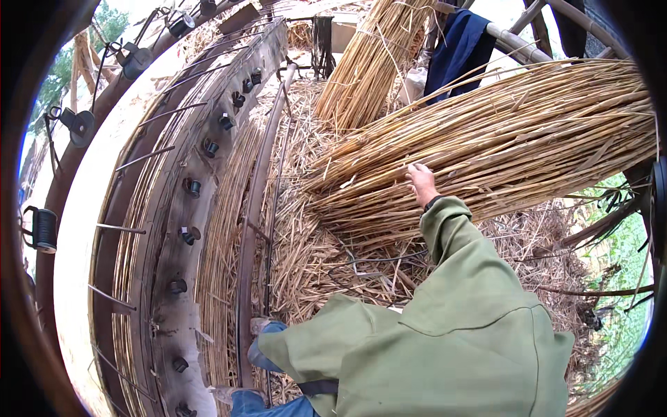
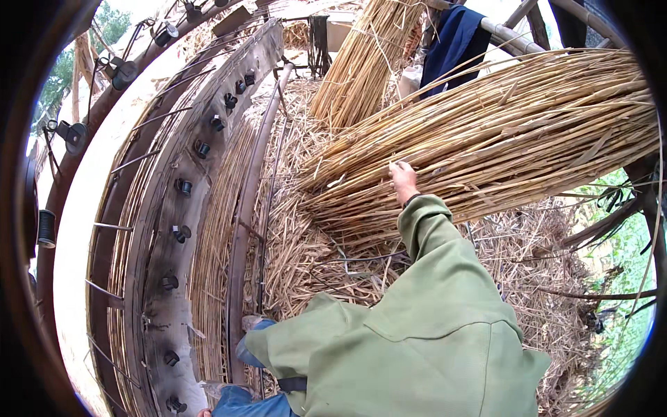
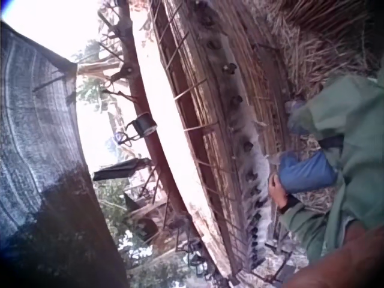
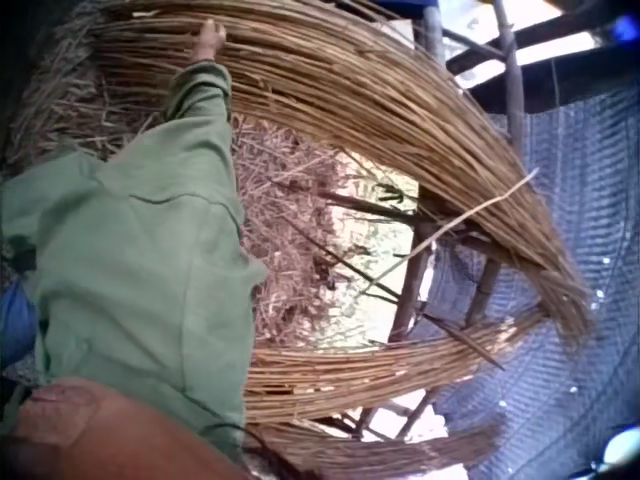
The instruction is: The recorder is operating a large weaving machine, feeding dried reeds into the mechanism and managing the tension wires to weave a mat.
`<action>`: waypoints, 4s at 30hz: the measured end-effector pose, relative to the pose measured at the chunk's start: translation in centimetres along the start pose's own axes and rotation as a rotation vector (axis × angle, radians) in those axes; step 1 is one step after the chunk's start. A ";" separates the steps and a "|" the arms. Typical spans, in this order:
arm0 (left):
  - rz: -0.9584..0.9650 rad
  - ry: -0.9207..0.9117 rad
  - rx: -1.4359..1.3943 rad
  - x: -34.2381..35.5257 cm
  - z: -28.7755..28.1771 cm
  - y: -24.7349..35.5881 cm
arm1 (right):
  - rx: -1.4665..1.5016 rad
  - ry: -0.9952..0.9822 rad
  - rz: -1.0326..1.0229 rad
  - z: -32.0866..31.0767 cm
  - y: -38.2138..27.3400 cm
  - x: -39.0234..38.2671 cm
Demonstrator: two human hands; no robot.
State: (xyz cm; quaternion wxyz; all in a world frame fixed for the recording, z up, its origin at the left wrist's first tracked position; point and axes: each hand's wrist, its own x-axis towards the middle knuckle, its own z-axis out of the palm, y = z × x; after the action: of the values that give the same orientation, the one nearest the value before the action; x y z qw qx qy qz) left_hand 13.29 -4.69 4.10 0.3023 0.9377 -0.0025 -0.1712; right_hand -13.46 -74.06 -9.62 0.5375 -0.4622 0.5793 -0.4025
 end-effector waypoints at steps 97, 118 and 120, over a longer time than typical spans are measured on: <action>0.590 -0.375 -0.643 -3.7 13.5 6.4 | -0.892 -1.568 -1.201 23.0 12.7 -22.3; 0.203 0.328 -1.519 -11.8 5.2 -1.6 | -0.450 -2.545 -1.017 26.9 -2.0 -49.3; 0.354 0.335 -1.395 -10.9 5.6 -3.1 | -0.465 -2.680 -0.846 25.7 -1.5 -52.0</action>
State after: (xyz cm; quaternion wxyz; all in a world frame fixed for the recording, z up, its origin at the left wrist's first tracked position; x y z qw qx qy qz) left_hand 0.91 -4.15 1.58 0.8477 0.5266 0.0019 0.0638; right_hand 11.97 -23.26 2.30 0.4246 -0.6991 -0.4865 0.3071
